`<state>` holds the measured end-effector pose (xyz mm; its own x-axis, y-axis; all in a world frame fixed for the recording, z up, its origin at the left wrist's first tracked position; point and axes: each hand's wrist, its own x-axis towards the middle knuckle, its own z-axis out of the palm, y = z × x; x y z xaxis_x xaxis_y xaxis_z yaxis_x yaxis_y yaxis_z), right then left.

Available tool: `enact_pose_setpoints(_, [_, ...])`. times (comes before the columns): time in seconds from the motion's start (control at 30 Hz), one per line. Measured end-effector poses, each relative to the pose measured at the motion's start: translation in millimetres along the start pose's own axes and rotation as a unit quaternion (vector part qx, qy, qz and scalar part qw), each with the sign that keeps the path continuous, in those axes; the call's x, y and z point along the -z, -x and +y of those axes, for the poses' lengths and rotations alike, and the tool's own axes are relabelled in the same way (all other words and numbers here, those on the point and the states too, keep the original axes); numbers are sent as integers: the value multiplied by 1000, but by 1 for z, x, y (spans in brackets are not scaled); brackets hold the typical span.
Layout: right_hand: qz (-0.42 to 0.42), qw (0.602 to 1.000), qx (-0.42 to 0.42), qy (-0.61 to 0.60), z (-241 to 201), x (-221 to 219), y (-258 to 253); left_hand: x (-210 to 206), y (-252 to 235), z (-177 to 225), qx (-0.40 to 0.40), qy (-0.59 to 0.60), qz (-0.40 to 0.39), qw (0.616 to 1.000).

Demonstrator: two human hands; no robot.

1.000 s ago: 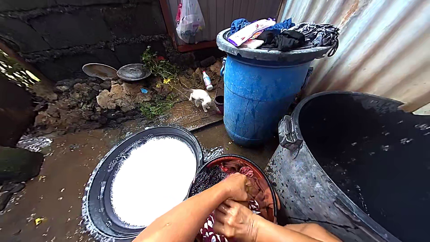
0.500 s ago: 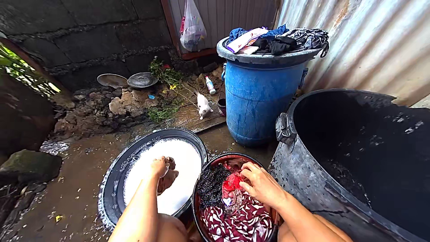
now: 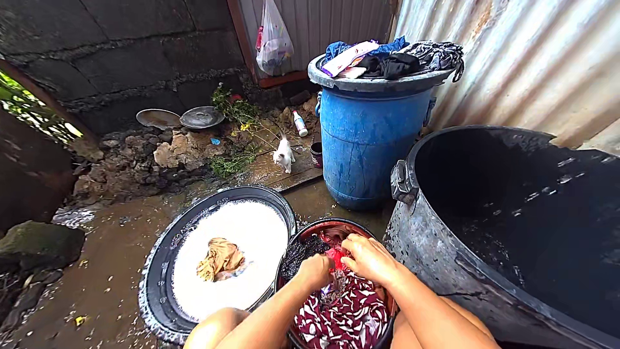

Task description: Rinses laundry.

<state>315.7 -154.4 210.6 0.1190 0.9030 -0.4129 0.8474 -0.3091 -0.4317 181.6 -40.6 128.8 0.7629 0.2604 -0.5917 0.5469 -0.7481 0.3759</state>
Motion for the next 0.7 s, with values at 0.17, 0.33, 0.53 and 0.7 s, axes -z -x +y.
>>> enact_pose_setpoints(0.17, [-3,1000,-2,-15,5,1,10,-37,-15,-10,51,-67,-71,994])
enact_pose_setpoints(0.33, [3,999,-19,-27,20,7,20,-21,-19,-13,23,-65,-98,993])
enact_pose_setpoints(0.53, [-6,999,-27,-25,24,11,25,-44,-13,16,65,-166,-108,978])
enact_pose_setpoints(0.7, [-27,999,-26,-13,24,10,31,-8,7,53,27,-132,-88,987])
